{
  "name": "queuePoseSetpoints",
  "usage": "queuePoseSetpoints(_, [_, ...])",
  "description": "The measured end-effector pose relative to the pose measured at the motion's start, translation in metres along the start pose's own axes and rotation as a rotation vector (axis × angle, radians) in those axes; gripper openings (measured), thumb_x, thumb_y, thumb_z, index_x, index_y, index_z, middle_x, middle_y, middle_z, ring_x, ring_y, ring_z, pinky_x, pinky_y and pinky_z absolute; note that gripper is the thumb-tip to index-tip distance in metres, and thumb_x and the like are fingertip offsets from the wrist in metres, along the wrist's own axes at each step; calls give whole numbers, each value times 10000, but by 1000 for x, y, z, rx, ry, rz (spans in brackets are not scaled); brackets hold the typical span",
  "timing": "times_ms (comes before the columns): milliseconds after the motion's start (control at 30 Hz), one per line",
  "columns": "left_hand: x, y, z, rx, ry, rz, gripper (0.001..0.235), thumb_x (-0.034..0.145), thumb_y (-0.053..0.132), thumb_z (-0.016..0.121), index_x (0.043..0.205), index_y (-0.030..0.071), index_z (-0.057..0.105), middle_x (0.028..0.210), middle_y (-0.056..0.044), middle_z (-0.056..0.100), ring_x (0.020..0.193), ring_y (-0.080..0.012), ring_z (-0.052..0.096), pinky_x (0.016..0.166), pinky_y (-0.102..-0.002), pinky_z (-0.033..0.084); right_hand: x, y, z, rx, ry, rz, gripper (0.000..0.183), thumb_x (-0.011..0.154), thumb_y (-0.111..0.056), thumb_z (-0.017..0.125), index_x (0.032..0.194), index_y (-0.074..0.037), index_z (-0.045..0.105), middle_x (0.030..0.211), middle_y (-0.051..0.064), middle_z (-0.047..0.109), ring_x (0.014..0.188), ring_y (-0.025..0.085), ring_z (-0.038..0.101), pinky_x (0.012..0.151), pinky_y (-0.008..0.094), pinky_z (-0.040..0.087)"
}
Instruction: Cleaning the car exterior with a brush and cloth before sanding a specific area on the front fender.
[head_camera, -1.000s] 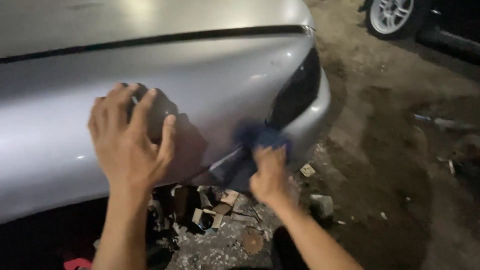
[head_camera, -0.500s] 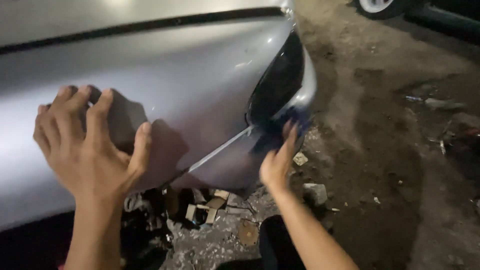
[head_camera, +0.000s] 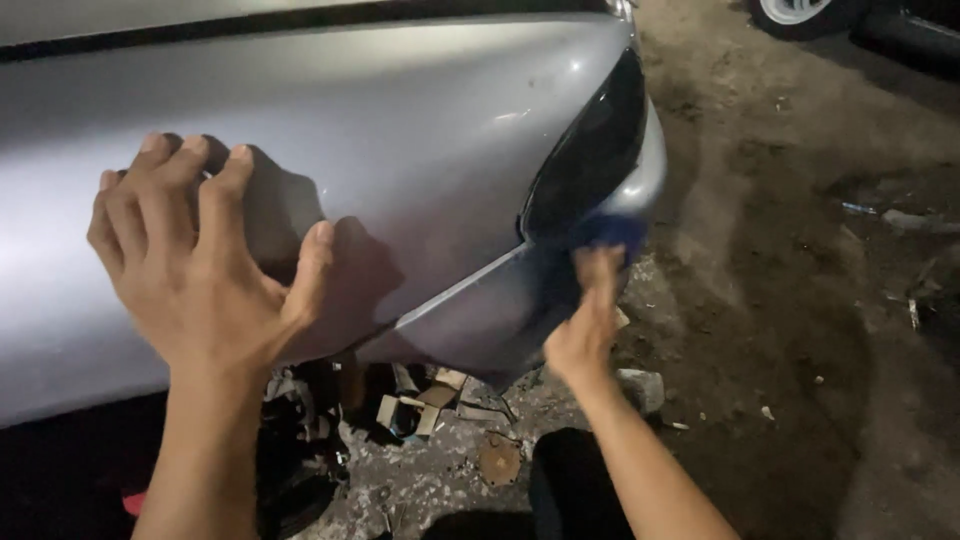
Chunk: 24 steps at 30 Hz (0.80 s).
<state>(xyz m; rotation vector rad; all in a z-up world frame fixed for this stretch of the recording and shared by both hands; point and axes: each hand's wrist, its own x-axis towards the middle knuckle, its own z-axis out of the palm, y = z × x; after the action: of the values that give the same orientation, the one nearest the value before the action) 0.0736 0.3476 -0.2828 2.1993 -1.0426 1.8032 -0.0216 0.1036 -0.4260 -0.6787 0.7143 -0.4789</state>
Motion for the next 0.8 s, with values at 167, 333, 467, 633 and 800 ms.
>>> queuePoseSetpoints(167, [3,1,0,12,-15,-24,596,1072,555,579,1267,11,727,1306,-200,654,1283,-395,597,1067,-538,412,26,106,-29,-1159,-198,-957,1007,985,-585,357,1539,159,-35,1650,365,-70,1577,448,-14,1272,489,34])
queuePoseSetpoints(333, [0,-4,10,28,-72,-69,674,1036,632,516,1329,43,662,1366,-211,621,1313,-377,560,1105,-572,424,-12,66,0,-1343,-577,-1505,542,709,-281,695,1249,-243,666,1337,80,630,1268,419,502,1019,616,341])
queuePoseSetpoints(467, [0,-2,9,4,-84,-83,677,1029,649,466,1330,68,639,1361,-196,634,1320,-362,551,1138,-538,393,72,70,-47,-707,-228,-966,1196,566,238,407,1623,-55,-68,1732,176,49,1598,260,143,1301,392,31])
queuePoseSetpoints(633, [2,0,-6,-47,-11,-68,541,1025,492,608,1277,26,718,1308,-195,660,1308,-380,560,1134,-525,377,-13,69,0,-1130,19,-854,967,994,-538,443,1570,64,-48,1690,264,-22,1584,376,94,1287,426,99])
queuePoseSetpoints(800, [-5,-5,-6,-106,-23,-58,562,1019,464,595,1333,7,683,1334,-214,643,1320,-400,536,1140,-537,361,19,128,-29,-1693,-421,-1451,864,727,-286,688,1526,-75,434,1644,188,326,1558,468,120,1281,644,12])
